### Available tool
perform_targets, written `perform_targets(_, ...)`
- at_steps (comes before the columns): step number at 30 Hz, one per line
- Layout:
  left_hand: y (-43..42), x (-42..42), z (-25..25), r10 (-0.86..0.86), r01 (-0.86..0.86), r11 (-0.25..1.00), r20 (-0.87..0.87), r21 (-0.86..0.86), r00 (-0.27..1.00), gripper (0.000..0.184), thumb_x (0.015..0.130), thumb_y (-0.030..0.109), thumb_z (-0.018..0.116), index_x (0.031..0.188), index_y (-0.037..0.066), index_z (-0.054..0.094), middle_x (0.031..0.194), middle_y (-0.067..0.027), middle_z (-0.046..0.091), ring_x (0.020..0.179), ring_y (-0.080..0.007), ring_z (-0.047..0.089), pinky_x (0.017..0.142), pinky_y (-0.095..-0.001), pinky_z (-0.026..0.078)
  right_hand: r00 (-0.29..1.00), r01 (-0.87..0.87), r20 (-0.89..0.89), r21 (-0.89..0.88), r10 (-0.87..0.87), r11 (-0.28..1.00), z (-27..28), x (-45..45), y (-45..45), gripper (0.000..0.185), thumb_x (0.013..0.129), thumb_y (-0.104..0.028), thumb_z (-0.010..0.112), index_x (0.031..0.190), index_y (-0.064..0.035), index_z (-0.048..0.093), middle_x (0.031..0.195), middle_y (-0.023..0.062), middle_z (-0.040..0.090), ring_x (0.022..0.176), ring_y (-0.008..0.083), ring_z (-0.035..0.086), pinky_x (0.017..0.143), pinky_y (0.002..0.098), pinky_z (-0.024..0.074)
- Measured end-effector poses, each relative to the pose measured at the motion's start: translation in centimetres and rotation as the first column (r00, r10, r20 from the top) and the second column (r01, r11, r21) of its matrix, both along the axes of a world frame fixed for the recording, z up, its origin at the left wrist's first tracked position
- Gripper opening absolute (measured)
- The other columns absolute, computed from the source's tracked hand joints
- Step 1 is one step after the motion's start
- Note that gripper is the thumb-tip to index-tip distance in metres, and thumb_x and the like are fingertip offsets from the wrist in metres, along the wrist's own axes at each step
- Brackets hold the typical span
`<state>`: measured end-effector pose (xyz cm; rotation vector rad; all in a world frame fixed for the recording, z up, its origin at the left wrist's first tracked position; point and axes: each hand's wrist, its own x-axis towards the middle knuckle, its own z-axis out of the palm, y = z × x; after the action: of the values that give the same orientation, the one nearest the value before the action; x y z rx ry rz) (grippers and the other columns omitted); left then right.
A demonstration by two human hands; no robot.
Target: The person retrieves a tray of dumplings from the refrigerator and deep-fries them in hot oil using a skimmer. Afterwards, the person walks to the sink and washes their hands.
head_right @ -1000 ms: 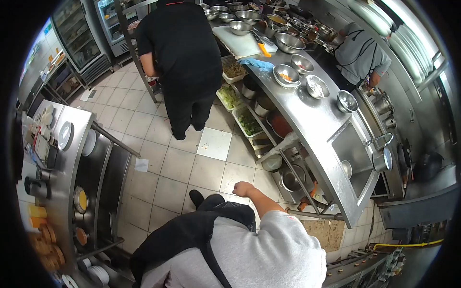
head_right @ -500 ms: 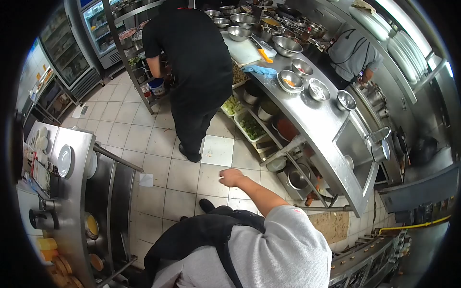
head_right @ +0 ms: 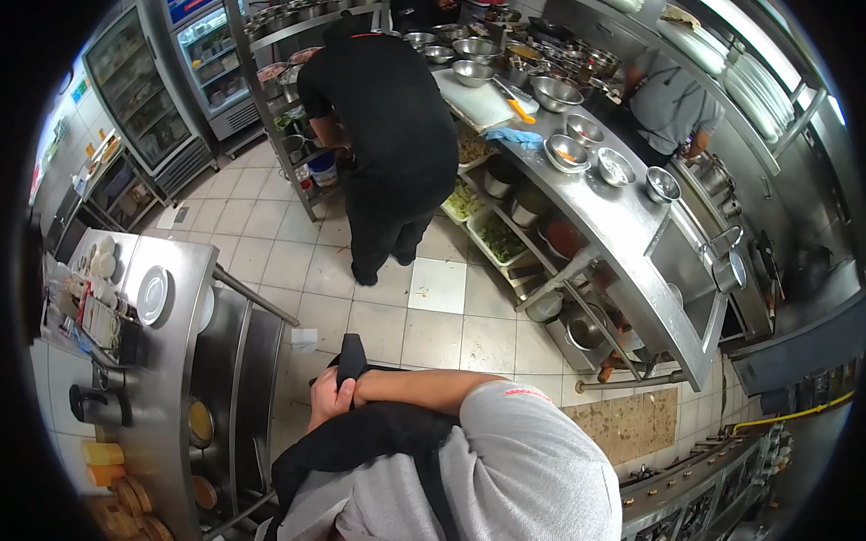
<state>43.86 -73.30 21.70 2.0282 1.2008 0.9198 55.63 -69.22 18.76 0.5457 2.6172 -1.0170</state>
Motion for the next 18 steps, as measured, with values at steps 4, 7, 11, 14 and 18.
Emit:
perform_targets(4,-0.6,-2.2,-1.0,0.102,-0.104,0.990,0.027,0.092,0.994,0.041,0.093,0.037,0.052,0.091,-0.003,0.064,0.090,-0.0259,0.065,0.084,-0.0469,0.060,0.073,-0.0507,0.048,0.986,0.032,-0.159,-0.089,-0.046,0.996,-0.8,-0.8,-0.1,0.027,0.079,-0.026,0.065,0.098,-0.0089,0.073,0.109,0.0174,0.070,0.105,0.0335,0.066,0.088,0.0430,0.0524)
perform_targets(7,-2.1,-5.0,-4.2,0.277,-0.274,0.961,-0.088,0.044,0.957,0.039,0.092,0.035,0.055,0.076,-0.001,0.061,0.079,-0.0240,0.064,0.074,-0.0460,0.060,0.064,-0.0501,0.046,0.968,0.251,0.008,-0.051,-0.251,0.967,2.7,-1.3,-1.5,0.025,0.079,-0.028,0.065,0.093,-0.0089,0.074,0.103,0.0170,0.071,0.100,0.0331,0.067,0.084,0.0436,0.0533)
perform_targets(11,-3.6,-6.8,-5.6,0.482,-0.456,0.867,0.112,-0.202,0.869,0.053,0.098,0.037,0.054,0.066,-0.006,0.054,0.058,-0.0175,0.052,0.055,-0.0284,0.054,0.054,-0.0425,0.040,0.999,-0.010,0.050,0.258,-0.003,0.966,4.1,-3.3,-1.5,0.020,0.076,-0.024,0.064,0.078,-0.0063,0.074,0.089,0.0161,0.073,0.090,0.0310,0.071,0.077,0.0439,0.0549)
perform_targets(14,-3.9,-8.9,-7.3,0.542,-0.400,0.803,0.260,-0.442,0.799,0.056,0.100,0.038,0.053,0.066,-0.006,0.055,0.056,-0.0074,0.048,0.057,-0.0160,0.046,0.054,-0.0385,0.039,1.000,-0.014,0.023,0.290,0.008,0.957,2.7,-5.0,-2.1,0.019,0.077,-0.022,0.063,0.077,-0.0055,0.074,0.089,0.0159,0.073,0.087,0.0319,0.071,0.075,0.0440,0.0551)
perform_targets(18,-4.4,-11.6,-7.2,0.641,-0.390,0.703,0.293,-0.594,0.710,0.054,0.102,0.038,0.051,0.071,-0.005,0.060,0.067,-0.0022,0.058,0.063,-0.0133,0.050,0.059,-0.0348,0.042,0.998,-0.059,0.026,0.298,0.053,0.953,3.1,-6.7,-2.3,0.021,0.077,-0.022,0.063,0.081,-0.0047,0.074,0.086,0.0154,0.072,0.084,0.0331,0.071,0.072,0.0446,0.0552)
